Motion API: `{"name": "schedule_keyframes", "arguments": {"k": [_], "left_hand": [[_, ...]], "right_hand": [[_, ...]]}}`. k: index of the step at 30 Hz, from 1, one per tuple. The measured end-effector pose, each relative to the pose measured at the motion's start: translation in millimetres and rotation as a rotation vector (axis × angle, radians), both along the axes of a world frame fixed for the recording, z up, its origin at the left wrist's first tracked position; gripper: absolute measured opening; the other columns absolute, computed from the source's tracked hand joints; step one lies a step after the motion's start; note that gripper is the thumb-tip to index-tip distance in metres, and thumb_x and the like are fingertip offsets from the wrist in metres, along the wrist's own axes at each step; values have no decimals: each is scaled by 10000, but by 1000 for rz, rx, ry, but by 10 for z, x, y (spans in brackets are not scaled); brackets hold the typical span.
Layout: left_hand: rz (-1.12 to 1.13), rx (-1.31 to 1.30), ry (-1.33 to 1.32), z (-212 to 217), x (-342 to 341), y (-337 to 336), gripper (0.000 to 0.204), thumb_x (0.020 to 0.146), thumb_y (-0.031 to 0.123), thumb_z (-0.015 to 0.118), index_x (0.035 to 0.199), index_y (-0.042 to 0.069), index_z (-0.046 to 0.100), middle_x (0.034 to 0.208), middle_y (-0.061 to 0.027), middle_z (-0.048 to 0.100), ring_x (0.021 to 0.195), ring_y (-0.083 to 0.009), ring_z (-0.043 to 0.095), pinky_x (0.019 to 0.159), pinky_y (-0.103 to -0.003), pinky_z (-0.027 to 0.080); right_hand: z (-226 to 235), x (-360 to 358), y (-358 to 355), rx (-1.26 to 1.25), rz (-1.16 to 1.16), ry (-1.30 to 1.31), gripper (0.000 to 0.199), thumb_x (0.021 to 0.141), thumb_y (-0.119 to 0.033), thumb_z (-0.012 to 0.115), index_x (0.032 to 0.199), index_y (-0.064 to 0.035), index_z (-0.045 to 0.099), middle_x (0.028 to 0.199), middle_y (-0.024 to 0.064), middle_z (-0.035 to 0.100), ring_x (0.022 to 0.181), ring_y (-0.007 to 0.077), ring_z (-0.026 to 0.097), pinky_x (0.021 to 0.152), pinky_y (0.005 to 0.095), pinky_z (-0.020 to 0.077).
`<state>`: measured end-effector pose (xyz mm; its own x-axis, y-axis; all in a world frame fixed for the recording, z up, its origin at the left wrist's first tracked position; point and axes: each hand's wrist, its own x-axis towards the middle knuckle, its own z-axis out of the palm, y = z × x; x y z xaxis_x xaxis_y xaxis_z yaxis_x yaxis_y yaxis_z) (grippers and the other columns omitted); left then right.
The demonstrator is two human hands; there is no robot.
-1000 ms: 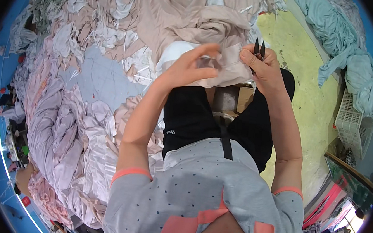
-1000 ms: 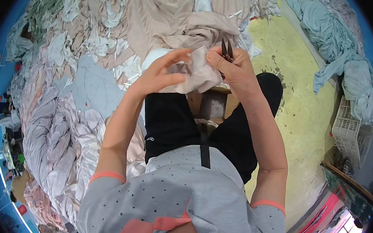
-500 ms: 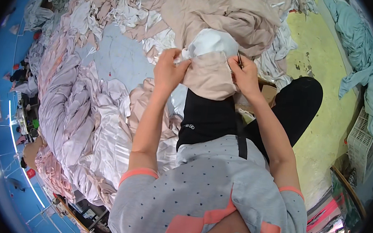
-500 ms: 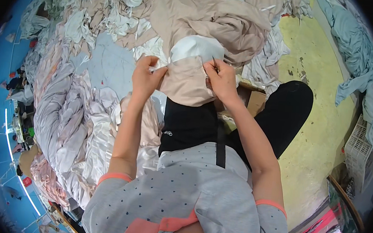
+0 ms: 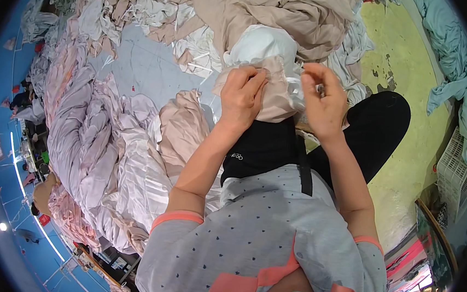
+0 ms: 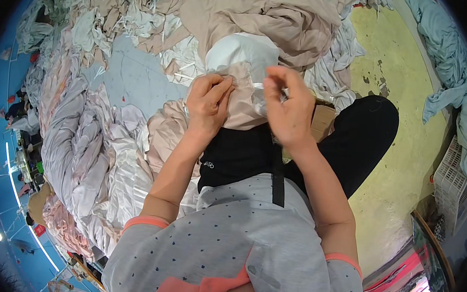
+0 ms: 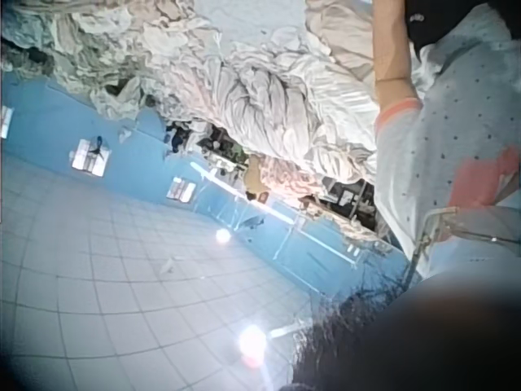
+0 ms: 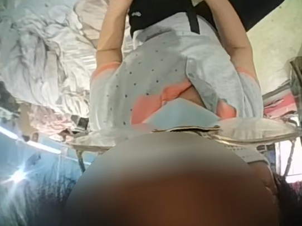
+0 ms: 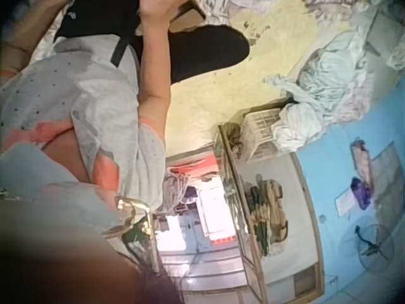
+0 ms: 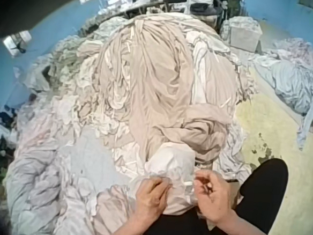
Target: Inspecting white fabric pillow shells and removing debris using tweezers.
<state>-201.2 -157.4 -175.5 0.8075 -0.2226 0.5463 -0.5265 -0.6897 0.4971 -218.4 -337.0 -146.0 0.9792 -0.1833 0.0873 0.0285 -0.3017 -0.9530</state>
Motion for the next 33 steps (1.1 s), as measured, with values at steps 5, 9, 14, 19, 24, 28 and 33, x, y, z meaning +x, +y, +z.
{"name": "schedule_keyframes", "arguments": {"k": [5,9,14,19,24,28,33], "left_hand": [[-10,-99,-12,-56,15,2,145,720,-25,690,846,3,625,829,-81,622,730,-244,589,646,-321,479],[135,-615,577,-7,-104,21,49,883,35,604,861,11,567,791,-57,643,649,-106,579,578,-238,471],[155,-922,643,131,-141,178,76,956,92,532,914,29,545,777,-44,635,616,-58,546,540,-174,426],[257,-1042,606,108,-226,352,115,954,134,548,899,33,551,751,-30,617,590,-58,525,528,-175,407],[330,-880,592,108,-252,539,103,916,107,594,872,14,595,720,-27,597,583,-72,513,540,-194,410],[265,-252,500,238,-293,573,83,832,66,661,894,12,668,689,-55,566,584,-101,502,533,-246,398],[564,-411,560,228,-383,945,172,803,59,687,961,0,655,756,-51,602,604,-112,524,560,-236,431]], "right_hand": [[-201,-37,183,-56,114,21,363,777,-125,718,1088,0,580,945,95,609,808,160,587,738,278,480],[-344,-26,192,-126,120,12,383,756,-133,726,1084,-3,577,949,116,607,808,201,590,737,301,480],[-359,-19,186,-212,131,-58,378,756,-147,723,1080,-22,573,922,123,586,788,251,582,716,326,474],[-296,-17,189,-292,166,-123,351,774,-122,707,1084,-31,569,885,120,564,775,255,571,691,334,467],[-259,-13,194,-319,185,-58,353,777,-129,712,1083,-31,567,880,119,560,778,259,571,691,340,467],[-189,-33,193,-446,207,-52,364,783,-131,703,1105,-43,557,934,126,565,823,282,592,705,361,474],[-112,-49,176,-537,231,-54,369,791,-128,682,1127,-52,548,992,133,561,867,305,603,717,380,479]]}}
